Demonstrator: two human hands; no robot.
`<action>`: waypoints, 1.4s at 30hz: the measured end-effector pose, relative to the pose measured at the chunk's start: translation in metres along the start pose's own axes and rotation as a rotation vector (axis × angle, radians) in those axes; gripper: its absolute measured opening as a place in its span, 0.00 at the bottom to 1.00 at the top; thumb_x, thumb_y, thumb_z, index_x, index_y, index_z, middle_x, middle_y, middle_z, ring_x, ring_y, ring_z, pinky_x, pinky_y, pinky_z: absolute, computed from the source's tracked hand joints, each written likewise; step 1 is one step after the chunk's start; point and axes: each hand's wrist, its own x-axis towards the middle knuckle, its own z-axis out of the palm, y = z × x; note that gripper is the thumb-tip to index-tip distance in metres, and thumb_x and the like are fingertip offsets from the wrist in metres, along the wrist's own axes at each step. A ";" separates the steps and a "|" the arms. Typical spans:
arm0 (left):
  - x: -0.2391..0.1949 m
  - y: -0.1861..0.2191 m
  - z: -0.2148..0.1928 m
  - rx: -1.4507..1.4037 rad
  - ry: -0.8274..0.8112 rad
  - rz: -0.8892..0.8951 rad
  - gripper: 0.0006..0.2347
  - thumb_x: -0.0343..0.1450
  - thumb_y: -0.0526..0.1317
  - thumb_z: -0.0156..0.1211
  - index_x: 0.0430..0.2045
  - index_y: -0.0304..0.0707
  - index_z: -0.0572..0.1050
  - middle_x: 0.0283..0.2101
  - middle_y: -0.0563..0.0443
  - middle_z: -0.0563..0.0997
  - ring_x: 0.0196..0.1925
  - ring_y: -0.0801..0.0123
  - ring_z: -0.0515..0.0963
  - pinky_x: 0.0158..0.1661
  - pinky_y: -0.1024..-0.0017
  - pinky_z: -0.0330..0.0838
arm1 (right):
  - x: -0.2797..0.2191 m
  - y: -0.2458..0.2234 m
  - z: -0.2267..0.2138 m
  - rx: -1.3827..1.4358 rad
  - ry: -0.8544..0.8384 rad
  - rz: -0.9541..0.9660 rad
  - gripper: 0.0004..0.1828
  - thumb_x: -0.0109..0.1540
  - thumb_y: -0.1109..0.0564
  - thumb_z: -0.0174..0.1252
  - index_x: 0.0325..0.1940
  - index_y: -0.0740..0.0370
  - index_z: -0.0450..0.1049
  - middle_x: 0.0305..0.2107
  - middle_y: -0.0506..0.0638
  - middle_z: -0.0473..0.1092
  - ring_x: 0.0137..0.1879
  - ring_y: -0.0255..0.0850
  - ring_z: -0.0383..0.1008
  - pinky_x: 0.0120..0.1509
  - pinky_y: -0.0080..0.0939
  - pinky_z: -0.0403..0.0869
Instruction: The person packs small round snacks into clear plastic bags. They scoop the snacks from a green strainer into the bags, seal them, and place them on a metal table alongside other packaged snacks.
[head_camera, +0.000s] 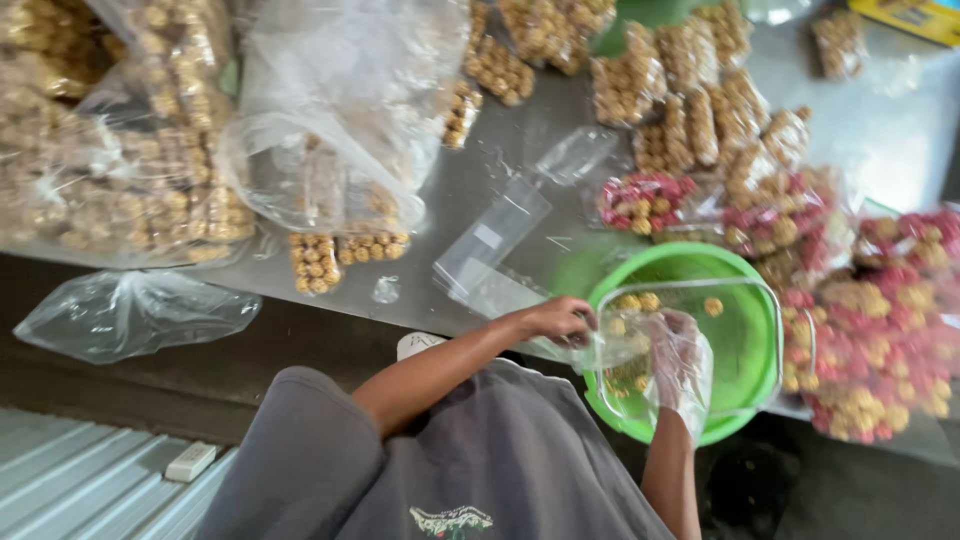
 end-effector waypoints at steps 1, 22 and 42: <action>-0.011 -0.009 -0.027 -0.031 0.072 0.060 0.13 0.69 0.38 0.59 0.46 0.36 0.78 0.38 0.50 0.84 0.37 0.70 0.83 0.36 0.70 0.80 | 0.012 -0.022 0.017 -0.007 -0.037 -0.067 0.24 0.63 0.46 0.59 0.57 0.63 0.76 0.42 0.55 0.78 0.45 0.43 0.77 0.51 0.43 0.74; -0.145 -0.118 -0.400 0.025 1.537 -0.160 0.15 0.66 0.37 0.64 0.45 0.33 0.79 0.47 0.33 0.82 0.48 0.47 0.80 0.47 0.57 0.75 | 0.014 -0.278 0.294 -0.738 -0.941 -0.577 0.30 0.62 0.41 0.60 0.62 0.60 0.69 0.52 0.57 0.75 0.55 0.43 0.76 0.60 0.43 0.75; -0.090 0.201 -0.811 0.024 1.563 0.228 0.35 0.63 0.65 0.69 0.42 0.21 0.80 0.43 0.32 0.83 0.45 0.54 0.82 0.49 0.59 0.73 | 0.524 -0.513 0.481 -1.142 -0.154 -1.156 0.20 0.71 0.54 0.49 0.68 0.52 0.69 0.39 0.56 0.76 0.43 0.46 0.77 0.60 0.42 0.72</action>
